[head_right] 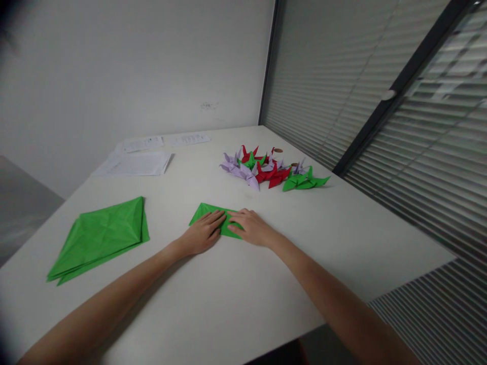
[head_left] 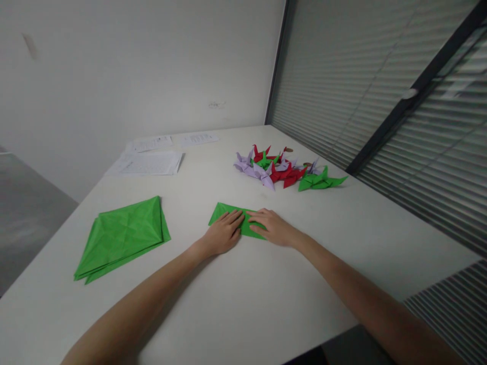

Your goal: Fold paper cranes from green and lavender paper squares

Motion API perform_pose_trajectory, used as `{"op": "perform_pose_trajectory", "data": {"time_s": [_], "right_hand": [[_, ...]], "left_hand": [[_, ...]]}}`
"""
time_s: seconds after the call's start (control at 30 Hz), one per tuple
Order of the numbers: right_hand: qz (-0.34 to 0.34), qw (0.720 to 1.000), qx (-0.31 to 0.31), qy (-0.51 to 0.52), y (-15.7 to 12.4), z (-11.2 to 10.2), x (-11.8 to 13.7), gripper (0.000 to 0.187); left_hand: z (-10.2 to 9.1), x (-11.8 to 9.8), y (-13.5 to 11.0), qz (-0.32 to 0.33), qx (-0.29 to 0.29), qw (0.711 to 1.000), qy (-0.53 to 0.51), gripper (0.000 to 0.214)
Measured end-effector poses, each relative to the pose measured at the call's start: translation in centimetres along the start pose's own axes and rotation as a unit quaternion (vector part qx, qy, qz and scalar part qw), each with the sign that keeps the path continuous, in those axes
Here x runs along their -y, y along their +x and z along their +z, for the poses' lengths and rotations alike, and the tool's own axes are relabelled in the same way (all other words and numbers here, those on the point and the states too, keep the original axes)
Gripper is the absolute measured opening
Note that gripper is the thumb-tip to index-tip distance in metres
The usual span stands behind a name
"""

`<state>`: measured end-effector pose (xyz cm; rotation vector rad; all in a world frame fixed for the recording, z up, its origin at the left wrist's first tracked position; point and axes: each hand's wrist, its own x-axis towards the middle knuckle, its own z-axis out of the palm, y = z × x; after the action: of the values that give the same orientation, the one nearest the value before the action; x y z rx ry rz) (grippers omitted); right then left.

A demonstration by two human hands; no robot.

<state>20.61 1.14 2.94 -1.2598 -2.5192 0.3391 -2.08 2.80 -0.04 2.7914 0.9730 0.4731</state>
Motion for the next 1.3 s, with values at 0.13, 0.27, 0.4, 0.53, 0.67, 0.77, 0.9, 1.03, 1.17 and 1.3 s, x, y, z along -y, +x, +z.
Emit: {"op": "perform_pose_trajectory", "data": {"time_s": [0.13,0.27,0.4,0.53,0.67,0.77,0.9,1.03,1.17,1.3], "right_hand": [[-0.006,1.0,0.023,-0.013,1.9,-0.7,-0.2,0.028],[0.0,0.999,0.021,-0.049,2.6,-0.5,-0.3,0.028],[0.038,0.997,-0.017,-0.064,2.6,0.7,-0.3,0.032],[0.041,0.996,-0.071,-0.031,2.3,1.3,-0.2,0.035],[0.017,0.999,-0.052,-0.004,2.3,1.7,-0.2,0.035],[0.056,0.995,-0.081,-0.001,2.5,2.2,-0.4,0.035],[-0.005,0.996,-0.087,0.035,1.9,1.7,-0.8,0.026],[-0.042,0.997,-0.026,0.052,0.8,0.3,-0.7,0.029],[-0.061,0.998,0.004,0.023,0.5,-0.4,-0.3,0.016],[-0.1,0.993,-0.006,-0.062,0.8,-0.2,0.7,0.005]], "left_hand": [[-0.1,0.0,0.0,0.006,-0.018,1.0,-0.008,0.05],[-0.2,0.1,-0.1,0.002,-0.032,0.999,-0.009,0.048],[-0.1,0.1,-0.1,0.003,-0.026,1.0,0.012,0.047],[-0.1,0.0,-0.1,0.0,-0.027,0.999,0.022,0.047],[-0.1,-0.1,0.0,0.002,-0.029,0.999,0.027,0.049],[0.1,0.1,-0.1,-0.001,-0.026,0.999,0.025,0.047],[0.3,0.2,-0.1,0.003,-0.034,0.999,0.023,0.047],[0.3,0.3,-0.1,-0.002,-0.025,0.999,0.027,0.047],[0.3,0.3,-0.2,-0.007,-0.022,0.999,0.026,0.048],[0.1,0.2,-0.3,-0.011,-0.014,1.0,0.014,0.066]]}}
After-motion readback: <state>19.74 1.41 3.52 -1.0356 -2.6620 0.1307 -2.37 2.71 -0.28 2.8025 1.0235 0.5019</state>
